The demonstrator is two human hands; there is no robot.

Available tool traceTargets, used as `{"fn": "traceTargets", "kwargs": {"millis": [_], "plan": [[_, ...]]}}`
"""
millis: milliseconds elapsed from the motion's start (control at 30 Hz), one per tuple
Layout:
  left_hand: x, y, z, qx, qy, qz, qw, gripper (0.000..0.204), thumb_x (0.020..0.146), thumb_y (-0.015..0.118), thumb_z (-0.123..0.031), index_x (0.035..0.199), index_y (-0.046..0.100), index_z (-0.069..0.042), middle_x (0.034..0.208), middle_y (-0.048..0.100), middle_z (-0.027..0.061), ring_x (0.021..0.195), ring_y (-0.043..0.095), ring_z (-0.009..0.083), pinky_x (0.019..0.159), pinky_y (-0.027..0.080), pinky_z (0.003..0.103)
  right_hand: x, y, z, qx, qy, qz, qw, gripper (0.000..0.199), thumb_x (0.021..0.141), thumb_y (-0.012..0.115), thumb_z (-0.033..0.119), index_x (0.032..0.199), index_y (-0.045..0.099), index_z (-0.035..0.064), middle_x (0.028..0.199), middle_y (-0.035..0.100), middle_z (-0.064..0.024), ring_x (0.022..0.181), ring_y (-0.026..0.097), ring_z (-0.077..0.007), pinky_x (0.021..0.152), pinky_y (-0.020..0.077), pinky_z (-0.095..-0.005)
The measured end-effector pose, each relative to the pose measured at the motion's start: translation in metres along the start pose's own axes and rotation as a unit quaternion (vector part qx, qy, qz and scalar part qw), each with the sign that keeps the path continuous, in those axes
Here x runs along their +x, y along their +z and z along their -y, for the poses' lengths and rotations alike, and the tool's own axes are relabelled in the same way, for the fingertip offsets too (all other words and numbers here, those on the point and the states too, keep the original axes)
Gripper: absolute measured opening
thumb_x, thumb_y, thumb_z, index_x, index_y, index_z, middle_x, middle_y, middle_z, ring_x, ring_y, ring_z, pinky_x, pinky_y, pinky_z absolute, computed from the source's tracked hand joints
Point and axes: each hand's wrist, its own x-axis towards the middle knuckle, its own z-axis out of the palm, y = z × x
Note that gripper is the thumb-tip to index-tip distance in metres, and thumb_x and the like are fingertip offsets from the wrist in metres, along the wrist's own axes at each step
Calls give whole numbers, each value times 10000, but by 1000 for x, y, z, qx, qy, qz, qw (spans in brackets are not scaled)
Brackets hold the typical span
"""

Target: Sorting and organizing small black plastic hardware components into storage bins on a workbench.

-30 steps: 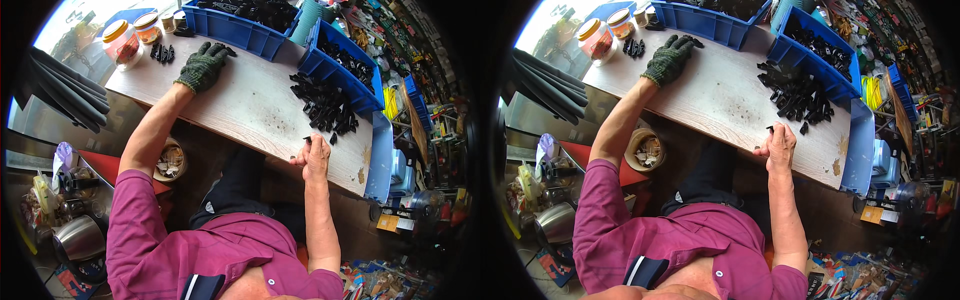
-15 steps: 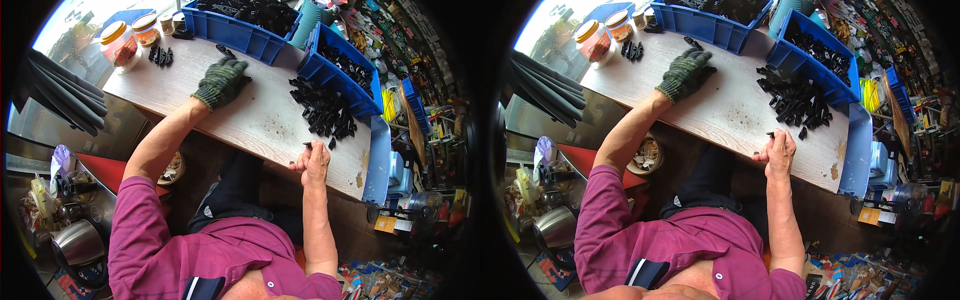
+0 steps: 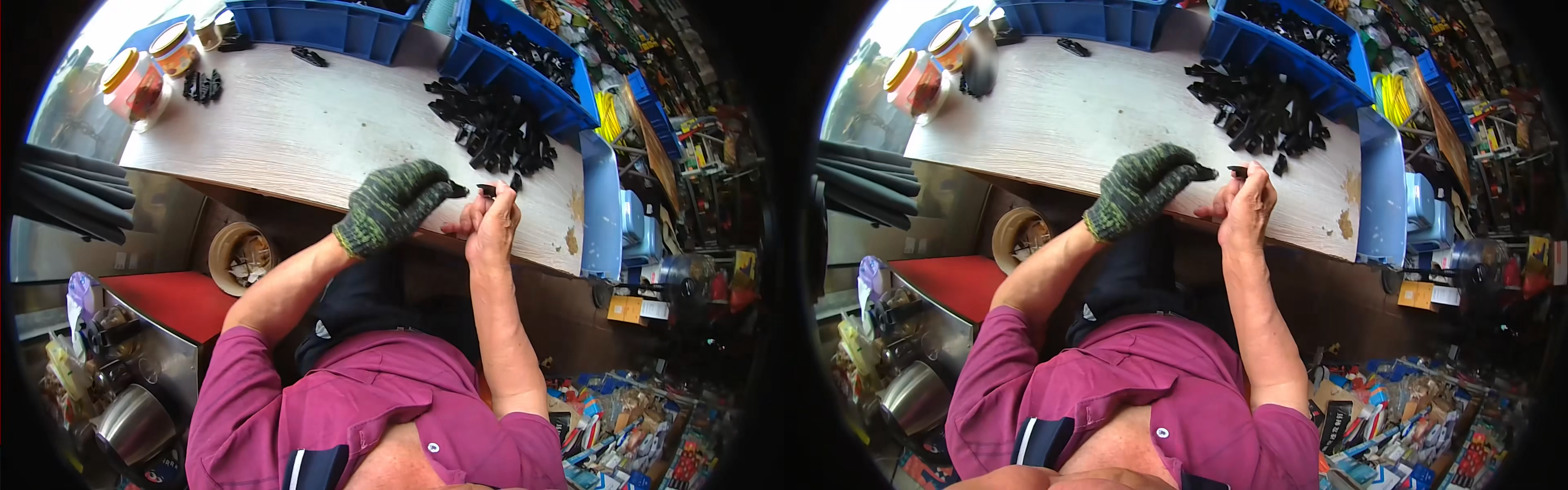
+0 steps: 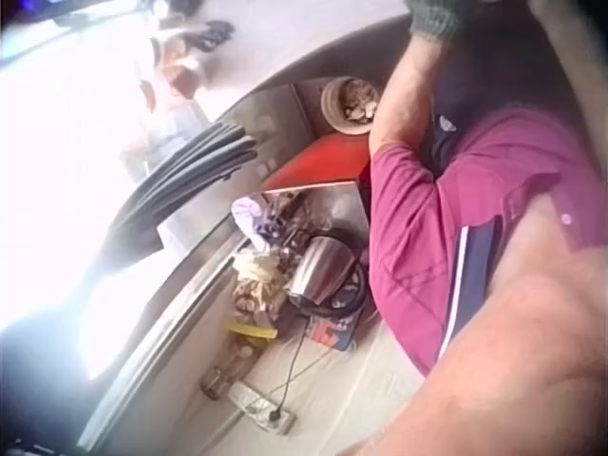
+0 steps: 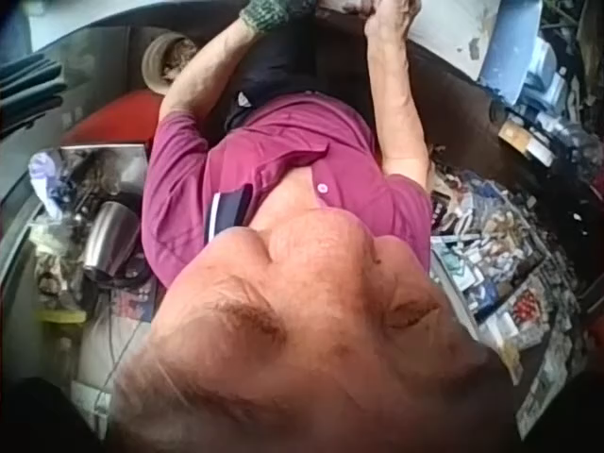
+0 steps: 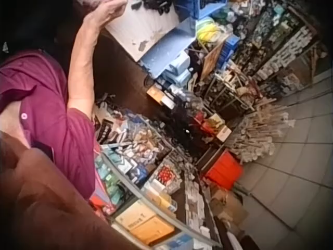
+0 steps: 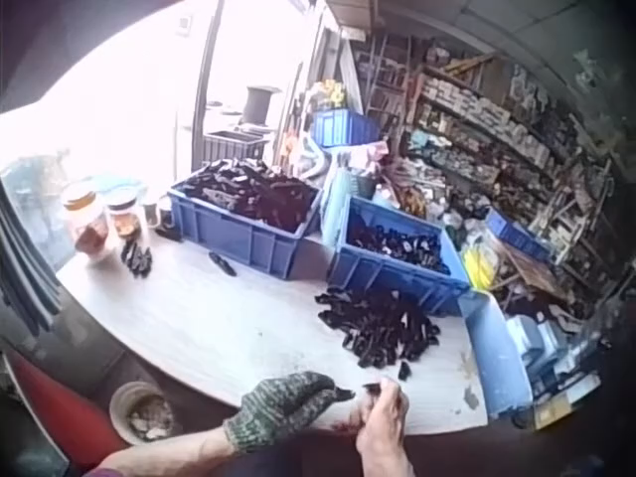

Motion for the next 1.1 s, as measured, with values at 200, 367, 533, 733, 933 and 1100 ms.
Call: {"fn": "traceTargets", "kwargs": {"millis": [200,367,533,733,933,1100], "plan": [[6,31,-26,-29,-98,41,994,232,965,608,-182,1126,656,-22,982,688,190,885,671,364,749,523,421,5,-12,-15,-17,-53,-59,997,395,973,469,432,884,547,55,627,571,-62,417,552,-201,378,418,-312],[5,37,-23,-17,-151,26,988,232,991,551,-184,1132,645,-26,1042,677,171,938,664,360,768,523,418,7,-15,-21,-25,-89,-26,995,308,991,475,344,836,535,85,508,469,-36,376,466,-176,373,384,-318],[8,44,-23,37,-165,32,985,227,981,548,-162,1140,636,-27,1052,663,150,936,662,335,776,523,415,5,-15,-18,-16,-77,-47,996,305,984,495,345,784,499,115,483,408,-22,371,415,-163,372,369,-325],[0,54,-8,75,-89,29,993,260,965,558,-133,1195,612,-26,1138,634,157,968,652,324,777,529,420,2,-10,-17,-22,-79,-69,994,273,973,533,217,731,481,104,628,379,42,512,383,-76,449,359,-275],[6,79,-38,-16,-143,-100,985,305,985,542,-261,1193,610,-48,952,688,216,816,662,417,710,514,506,-4,-20,-17,-82,-143,-46,985,207,991,526,211,921,642,55,831,528,44,778,458,-84,709,405,-258],[-7,72,-13,172,6,-32,984,395,858,661,-114,1222,575,12,1212,606,193,1003,642,373,773,553,449,-5,-8,-16,-26,-126,-40,991,281,981,518,255,731,485,132,673,434,53,590,456,-70,521,424,-259]]}}
